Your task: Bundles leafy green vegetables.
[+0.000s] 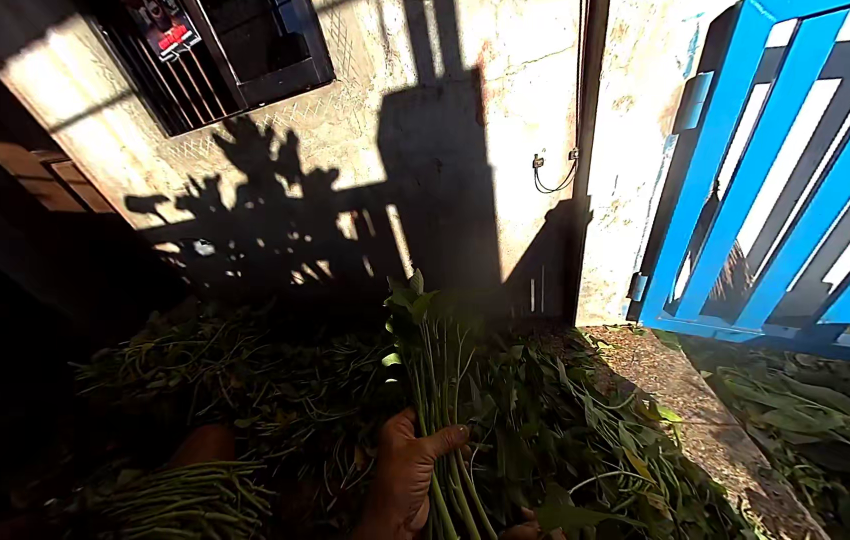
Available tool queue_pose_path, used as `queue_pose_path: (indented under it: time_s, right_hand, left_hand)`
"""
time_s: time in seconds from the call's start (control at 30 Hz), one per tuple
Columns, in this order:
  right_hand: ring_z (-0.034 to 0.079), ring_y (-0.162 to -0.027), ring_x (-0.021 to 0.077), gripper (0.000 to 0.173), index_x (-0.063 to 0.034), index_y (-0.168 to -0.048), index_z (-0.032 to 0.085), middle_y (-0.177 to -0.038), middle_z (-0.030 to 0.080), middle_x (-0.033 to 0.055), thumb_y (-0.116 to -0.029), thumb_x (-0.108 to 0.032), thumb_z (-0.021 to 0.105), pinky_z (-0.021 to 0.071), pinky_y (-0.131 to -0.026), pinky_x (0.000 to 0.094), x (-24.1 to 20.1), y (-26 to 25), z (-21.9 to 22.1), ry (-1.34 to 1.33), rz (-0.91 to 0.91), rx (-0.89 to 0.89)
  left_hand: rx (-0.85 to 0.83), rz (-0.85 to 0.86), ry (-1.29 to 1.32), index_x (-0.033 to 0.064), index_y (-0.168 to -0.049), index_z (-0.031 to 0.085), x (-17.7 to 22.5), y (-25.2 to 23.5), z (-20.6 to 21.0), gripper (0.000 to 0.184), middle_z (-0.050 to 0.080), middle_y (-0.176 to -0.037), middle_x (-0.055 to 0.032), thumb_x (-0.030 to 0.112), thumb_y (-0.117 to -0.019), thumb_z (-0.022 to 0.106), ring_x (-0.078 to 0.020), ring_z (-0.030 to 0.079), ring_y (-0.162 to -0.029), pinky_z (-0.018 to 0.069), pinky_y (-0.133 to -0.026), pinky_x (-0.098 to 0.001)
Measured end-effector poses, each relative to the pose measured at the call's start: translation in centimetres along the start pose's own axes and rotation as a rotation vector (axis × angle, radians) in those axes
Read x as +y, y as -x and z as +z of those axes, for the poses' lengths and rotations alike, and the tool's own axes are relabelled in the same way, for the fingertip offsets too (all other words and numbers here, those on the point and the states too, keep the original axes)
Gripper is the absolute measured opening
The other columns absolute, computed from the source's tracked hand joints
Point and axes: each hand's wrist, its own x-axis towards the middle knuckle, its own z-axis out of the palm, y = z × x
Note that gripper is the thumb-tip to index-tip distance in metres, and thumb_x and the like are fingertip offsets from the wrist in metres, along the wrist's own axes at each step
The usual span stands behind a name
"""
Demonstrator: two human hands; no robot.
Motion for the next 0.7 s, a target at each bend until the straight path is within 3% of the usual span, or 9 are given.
queue_pose_path:
  time_s: [0.07, 0.17, 0.3, 0.43, 0.53, 0.6, 0.7]
  right_hand:
    - [0.067, -0.113, 0.0299, 0.037, 0.0022, -0.127, 0.065, -0.117, 0.07, 0.0185, -0.0965, -0.019, 0.063, 0.0524, -0.102, 0.0514, -0.1, -0.4, -0.2, 0.03, 0.108, -0.066]
    - [0.065, -0.103, 0.0255, 0.043, -0.0021, -0.13, 0.067, -0.109, 0.069, 0.0153, -0.0992, -0.032, 0.068, 0.0529, -0.094, 0.0465, -1.6, -2.0, -0.3, -0.032, 0.205, -0.101]
    - [0.069, -0.097, 0.0174, 0.027, 0.003, -0.12, 0.066, -0.107, 0.071, 0.0098, -0.0947, -0.005, 0.07, 0.059, -0.088, 0.0375, -4.0, -3.9, 0.3, -0.476, 0.332, 0.046]
    - [0.066, -0.1, 0.017, 0.03, -0.0012, -0.118, 0.062, -0.109, 0.067, 0.0069, -0.0904, 0.001, 0.071, 0.0578, -0.089, 0.0382, -4.2, -4.1, 1.5, -0.633, 0.264, 0.262]
    - [0.067, -0.105, 0.0227, 0.039, 0.0034, -0.129, 0.055, -0.118, 0.067, 0.0139, -0.0938, -0.006, 0.07, 0.0576, -0.093, 0.0423, -4.2, -3.8, 2.2, -0.695, 0.284, 0.285]
    - [0.066, -0.107, 0.0253, 0.046, 0.0009, -0.135, 0.049, -0.124, 0.063, 0.0156, -0.0956, -0.014, 0.068, 0.0578, -0.093, 0.0443, -4.2, -3.6, 2.4, -0.814, 0.333, 0.302]
    - [0.064, -0.114, 0.0273, 0.034, -0.0035, -0.129, 0.051, -0.129, 0.063, 0.016, -0.1, -0.016, 0.062, 0.0547, -0.098, 0.0477, -4.1, -3.9, 2.2, -0.993, 0.308, 0.339]
  left_hand:
    - [-0.027, 0.013, -0.007, -0.0112, -0.111, 0.063, -0.1, 0.1, 0.0, 0.036, 0.071, -0.089, -0.0248, -0.013, -0.0784, 0.079, -0.0326, 0.072, -0.069, 0.0653, -0.064, -0.044]
    - [-0.062, 0.021, -0.013, -0.0111, -0.108, 0.064, -0.6, 0.4, 0.5, 0.035, 0.072, -0.091, -0.0245, -0.015, -0.0767, 0.079, -0.0327, 0.073, -0.072, 0.0653, -0.068, -0.0444]
    - [-0.071, 0.027, 0.004, -0.0105, -0.111, 0.063, -0.4, 0.4, 0.7, 0.036, 0.072, -0.092, -0.0243, -0.014, -0.0778, 0.079, -0.0331, 0.074, -0.074, 0.0656, -0.07, -0.0459]
    - [-0.048, 0.024, 0.007, -0.0106, -0.109, 0.063, 0.1, 0.3, 0.5, 0.037, 0.072, -0.087, -0.0252, -0.01, -0.0779, 0.081, -0.0334, 0.073, -0.07, 0.0652, -0.065, -0.0454]
    - [-0.051, 0.023, -0.001, -0.0106, -0.109, 0.063, 0.0, 0.5, 0.5, 0.035, 0.072, -0.086, -0.0247, -0.009, -0.0792, 0.081, -0.0321, 0.073, -0.068, 0.0652, -0.064, -0.044]
    - [-0.035, 0.023, 0.017, -0.0108, -0.11, 0.063, 0.1, 0.5, 0.4, 0.035, 0.072, -0.086, -0.0246, -0.009, -0.0796, 0.081, -0.032, 0.073, -0.068, 0.0651, -0.063, -0.0445]
    - [-0.001, 0.014, 0.05, -0.0109, -0.113, 0.062, 0.5, 0.2, 0.1, 0.037, 0.071, -0.088, -0.0254, -0.011, -0.0802, 0.079, -0.0335, 0.073, -0.07, 0.0652, -0.062, -0.0458]
